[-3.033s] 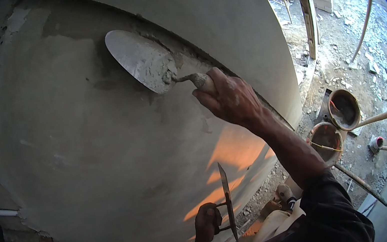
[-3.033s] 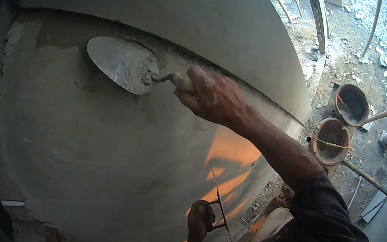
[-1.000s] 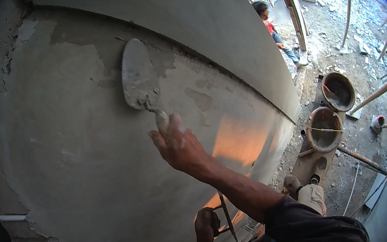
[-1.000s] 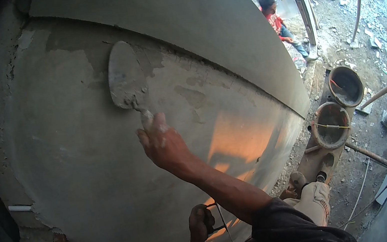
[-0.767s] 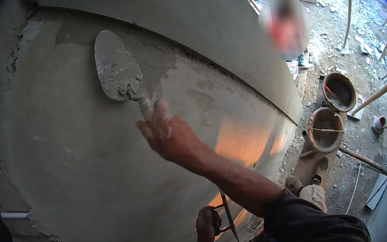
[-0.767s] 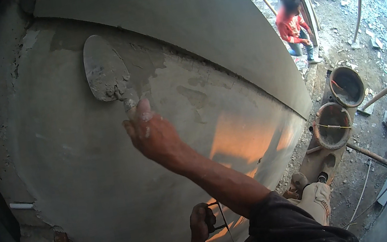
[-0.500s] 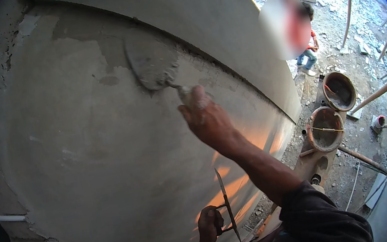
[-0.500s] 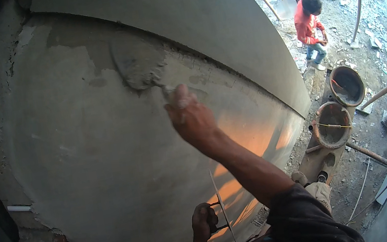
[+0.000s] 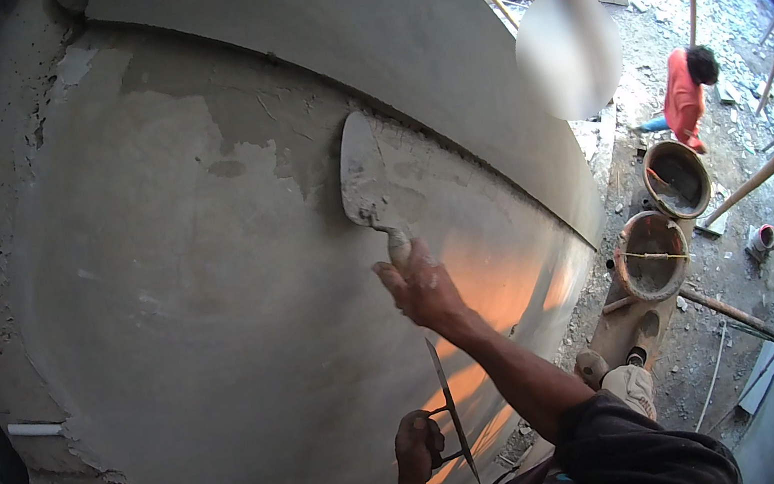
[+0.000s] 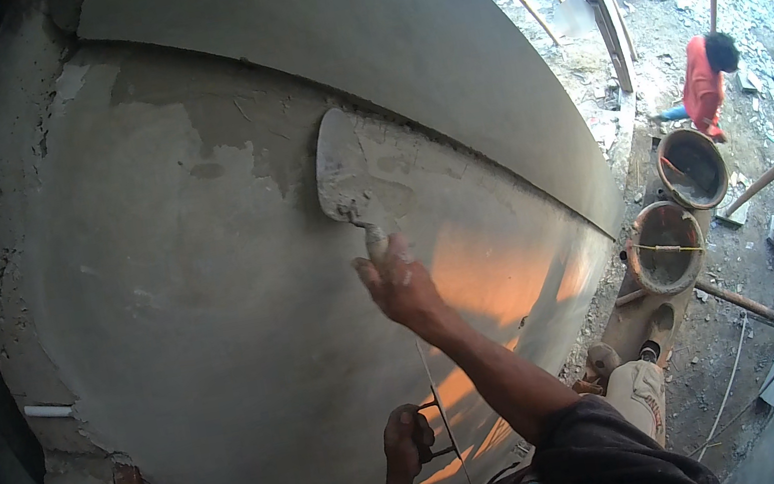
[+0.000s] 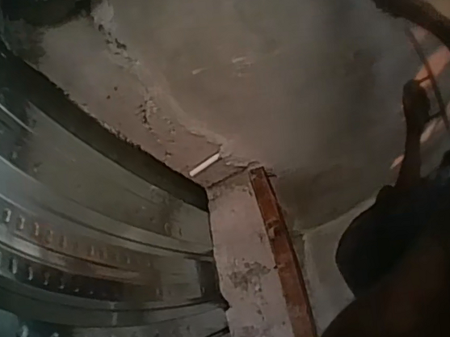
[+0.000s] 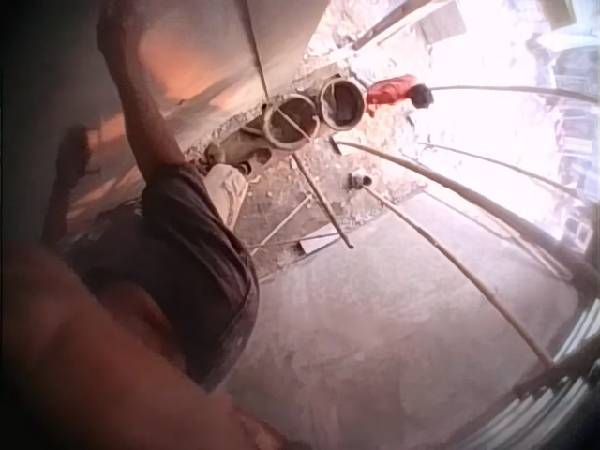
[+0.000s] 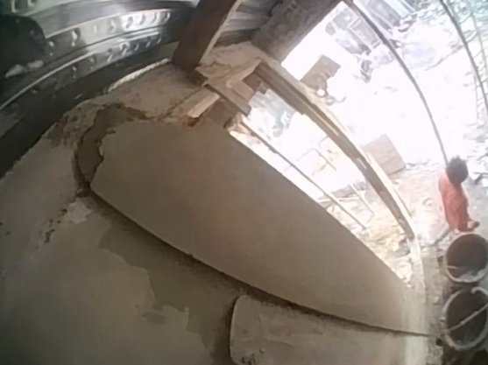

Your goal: The person applies mortar to a wall and smooths it using trowels and floats, scooping mortar from a bucket and finishing the plastered surface.

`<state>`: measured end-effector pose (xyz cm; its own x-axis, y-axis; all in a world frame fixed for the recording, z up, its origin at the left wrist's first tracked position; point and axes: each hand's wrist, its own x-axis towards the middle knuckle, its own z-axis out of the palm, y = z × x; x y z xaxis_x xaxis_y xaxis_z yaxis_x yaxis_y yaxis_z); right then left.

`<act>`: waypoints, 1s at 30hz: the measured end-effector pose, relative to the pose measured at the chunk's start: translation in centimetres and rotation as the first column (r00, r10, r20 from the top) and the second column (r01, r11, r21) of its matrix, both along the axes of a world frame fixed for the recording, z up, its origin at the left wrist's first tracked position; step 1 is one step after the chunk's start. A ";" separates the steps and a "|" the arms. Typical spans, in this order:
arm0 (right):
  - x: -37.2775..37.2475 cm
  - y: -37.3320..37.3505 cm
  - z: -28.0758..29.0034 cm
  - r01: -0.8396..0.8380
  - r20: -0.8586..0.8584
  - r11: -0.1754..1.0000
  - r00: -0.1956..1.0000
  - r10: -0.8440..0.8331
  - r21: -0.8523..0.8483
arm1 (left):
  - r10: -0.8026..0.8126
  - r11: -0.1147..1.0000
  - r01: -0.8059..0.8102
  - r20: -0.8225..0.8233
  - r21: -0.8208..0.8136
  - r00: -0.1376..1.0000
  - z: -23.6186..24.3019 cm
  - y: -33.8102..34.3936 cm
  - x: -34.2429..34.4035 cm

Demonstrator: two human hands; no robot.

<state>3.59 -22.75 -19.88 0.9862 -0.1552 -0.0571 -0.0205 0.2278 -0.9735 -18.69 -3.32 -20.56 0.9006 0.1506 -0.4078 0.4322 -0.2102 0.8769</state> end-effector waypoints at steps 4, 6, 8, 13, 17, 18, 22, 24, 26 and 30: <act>0.9 2.0 5.4 -0.014 -0.006 0.992 1.000 0.015 0.126 | 0.004 1.000 -0.003 0.053 -0.013 0.999 0.0 0.9 -0.9; 0.7 2.3 7.5 -0.015 -0.031 0.984 0.999 0.020 0.176 | 0.053 0.998 -0.052 0.017 -0.045 0.998 0.5 1.2 -1.4; 0.4 1.9 9.1 0.083 0.117 0.995 0.989 -0.088 0.047 | 0.064 0.996 -0.064 0.012 -0.058 0.998 0.8 1.5 -1.6; 0.5 0.7 16.0 0.084 0.335 0.996 0.940 -0.069 -0.030 | 0.089 0.996 -0.090 0.042 0.004 0.995 0.5 2.3 -1.7; 0.9 -2.8 18.9 -0.079 0.283 0.996 0.955 0.087 -0.038 | 0.065 0.998 -0.064 0.047 -0.009 0.997 0.2 2.3 -1.5; 1.5 -3.0 18.4 -0.077 0.286 0.996 0.954 0.085 -0.040 | 0.024 1.000 -0.022 0.064 -0.022 0.998 0.0 2.5 -1.3; 3.1 -4.0 14.6 0.052 0.278 0.987 0.960 -0.007 -0.155 | 0.079 0.997 -0.078 0.056 -0.025 0.995 0.0 2.4 -1.0; 3.1 -4.7 11.9 0.083 0.249 0.976 0.968 -0.031 -0.200 | 0.056 0.996 -0.052 0.053 -0.075 0.997 -0.6 3.1 -0.8; 3.0 -5.0 8.5 0.091 0.150 0.975 0.987 -0.061 -0.205 | 0.068 0.996 -0.066 0.036 -0.061 0.997 -0.7 2.9 -0.5; 1.8 -5.5 4.9 0.009 0.043 0.965 0.999 0.003 -0.262 | 0.039 0.998 -0.038 0.017 -0.053 0.999 -1.1 2.8 0.3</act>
